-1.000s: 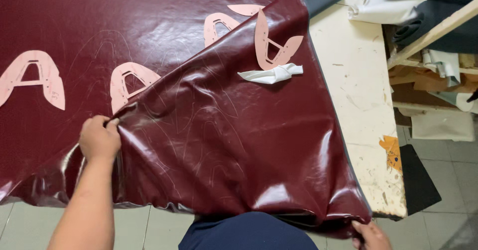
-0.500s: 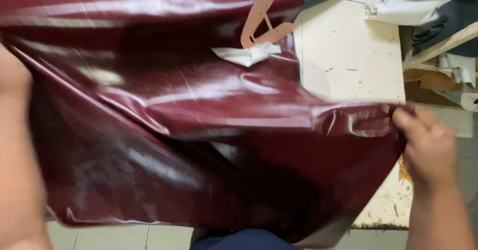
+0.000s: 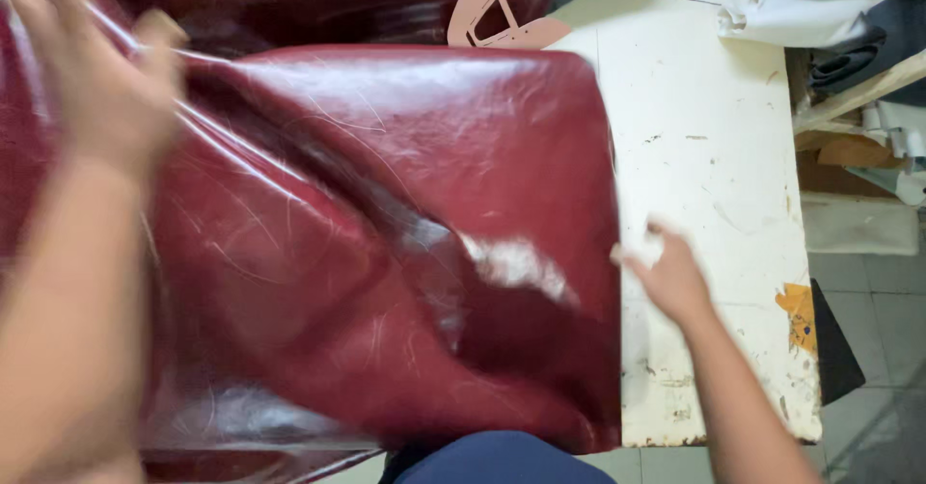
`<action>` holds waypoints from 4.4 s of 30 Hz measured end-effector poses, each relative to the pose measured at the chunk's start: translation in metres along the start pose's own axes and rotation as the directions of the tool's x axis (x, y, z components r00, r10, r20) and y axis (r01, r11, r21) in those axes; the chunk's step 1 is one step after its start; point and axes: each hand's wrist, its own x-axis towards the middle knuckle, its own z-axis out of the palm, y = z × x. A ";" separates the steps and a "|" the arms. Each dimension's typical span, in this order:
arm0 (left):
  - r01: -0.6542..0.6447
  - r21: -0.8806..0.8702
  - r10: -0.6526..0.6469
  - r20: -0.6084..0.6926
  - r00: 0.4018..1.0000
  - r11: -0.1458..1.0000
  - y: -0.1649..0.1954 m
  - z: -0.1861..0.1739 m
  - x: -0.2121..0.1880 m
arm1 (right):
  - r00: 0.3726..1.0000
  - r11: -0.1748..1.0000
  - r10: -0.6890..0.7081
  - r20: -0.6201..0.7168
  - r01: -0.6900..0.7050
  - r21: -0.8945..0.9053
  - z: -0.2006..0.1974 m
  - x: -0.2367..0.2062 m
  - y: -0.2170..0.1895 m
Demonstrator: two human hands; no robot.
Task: The person places A-shaped paper templates onto a large maroon sheet and traces their outlines with a small pencil-like tool. The person repeats this for several templates, then folds the maroon sheet at the end.
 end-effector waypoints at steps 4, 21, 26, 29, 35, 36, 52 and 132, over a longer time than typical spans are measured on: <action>0.037 -0.411 0.013 0.119 0.993 0.911 0.069 -0.002 -0.146 | 0.963 0.977 0.200 0.183 -0.210 0.040 0.037 -0.089 0.032; 0.083 0.045 -0.094 0.540 0.837 0.996 0.187 0.007 -0.359 | 0.813 0.151 -0.053 0.580 -0.568 0.809 0.036 -0.115 0.061; 0.123 0.064 -0.138 0.510 0.849 0.990 0.177 0.009 -0.328 | 0.824 -0.143 -0.228 0.518 -0.555 0.819 0.039 -0.094 0.033; 0.100 0.058 -0.116 0.499 0.859 0.993 0.168 0.008 -0.312 | 0.820 0.129 -0.161 0.550 -0.535 0.835 0.043 -0.085 0.007; 0.089 0.081 -0.119 0.542 0.832 0.993 0.145 0.009 -0.279 | 0.868 0.818 -0.493 -0.065 0.487 0.306 0.050 -0.079 -0.024; 0.091 0.078 -0.119 0.550 0.827 0.993 0.140 0.010 -0.273 | 0.912 0.882 -0.411 -0.018 0.402 0.247 0.053 -0.086 -0.028; 0.093 0.122 -0.149 0.623 0.768 0.988 0.126 0.017 -0.258 | 0.950 0.896 0.312 -0.026 -0.285 0.342 0.009 -0.113 0.123; -0.134 -0.096 0.164 0.616 0.770 0.986 0.360 0.011 -0.371 | 0.999 1.000 0.003 -0.041 -0.002 0.028 -0.014 -0.146 0.190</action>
